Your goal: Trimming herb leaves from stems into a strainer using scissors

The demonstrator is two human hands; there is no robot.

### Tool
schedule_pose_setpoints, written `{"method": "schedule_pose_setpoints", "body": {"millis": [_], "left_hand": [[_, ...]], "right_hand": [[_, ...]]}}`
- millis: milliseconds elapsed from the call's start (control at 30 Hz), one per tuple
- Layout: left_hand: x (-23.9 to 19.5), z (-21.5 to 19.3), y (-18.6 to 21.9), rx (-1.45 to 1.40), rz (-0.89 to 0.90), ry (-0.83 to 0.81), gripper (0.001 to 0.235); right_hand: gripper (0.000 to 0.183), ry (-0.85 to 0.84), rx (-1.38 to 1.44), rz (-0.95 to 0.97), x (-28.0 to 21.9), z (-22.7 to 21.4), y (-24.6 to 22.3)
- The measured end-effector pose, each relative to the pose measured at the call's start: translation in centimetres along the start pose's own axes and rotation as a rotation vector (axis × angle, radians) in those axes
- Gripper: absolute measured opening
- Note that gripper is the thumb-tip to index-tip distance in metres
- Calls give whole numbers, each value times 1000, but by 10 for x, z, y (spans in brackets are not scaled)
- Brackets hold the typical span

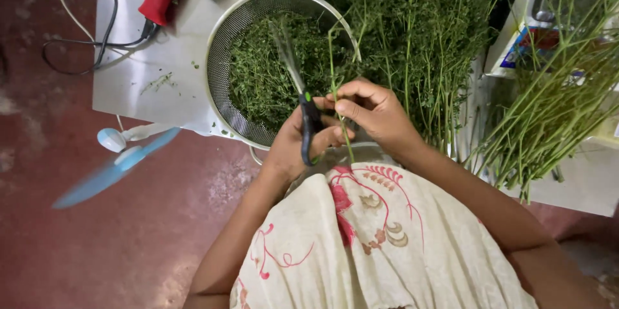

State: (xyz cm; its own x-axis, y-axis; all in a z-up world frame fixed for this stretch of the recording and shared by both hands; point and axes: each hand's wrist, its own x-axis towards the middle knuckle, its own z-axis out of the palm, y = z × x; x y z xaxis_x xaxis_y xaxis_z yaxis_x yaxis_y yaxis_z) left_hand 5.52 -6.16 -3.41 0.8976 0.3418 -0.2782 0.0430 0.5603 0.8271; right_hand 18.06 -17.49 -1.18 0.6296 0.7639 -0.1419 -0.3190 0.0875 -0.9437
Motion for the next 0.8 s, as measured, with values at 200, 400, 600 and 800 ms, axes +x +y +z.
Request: {"method": "schedule_pose_setpoints", "body": {"millis": [200, 400, 600, 800], "left_hand": [[5, -15, -21, -101, -9, 57, 51], [13, -15, 3, -230, -28, 44, 49], [18, -38, 5, -221, -59, 15, 49], [9, -54, 10, -265, 84, -67, 54]], "right_hand": [[37, 64, -424, -200, 14, -28, 38], [26, 27, 236, 166, 22, -36, 38], [45, 40, 400, 143, 18, -58, 6], [38, 361, 332, 17, 15, -91, 10]]}}
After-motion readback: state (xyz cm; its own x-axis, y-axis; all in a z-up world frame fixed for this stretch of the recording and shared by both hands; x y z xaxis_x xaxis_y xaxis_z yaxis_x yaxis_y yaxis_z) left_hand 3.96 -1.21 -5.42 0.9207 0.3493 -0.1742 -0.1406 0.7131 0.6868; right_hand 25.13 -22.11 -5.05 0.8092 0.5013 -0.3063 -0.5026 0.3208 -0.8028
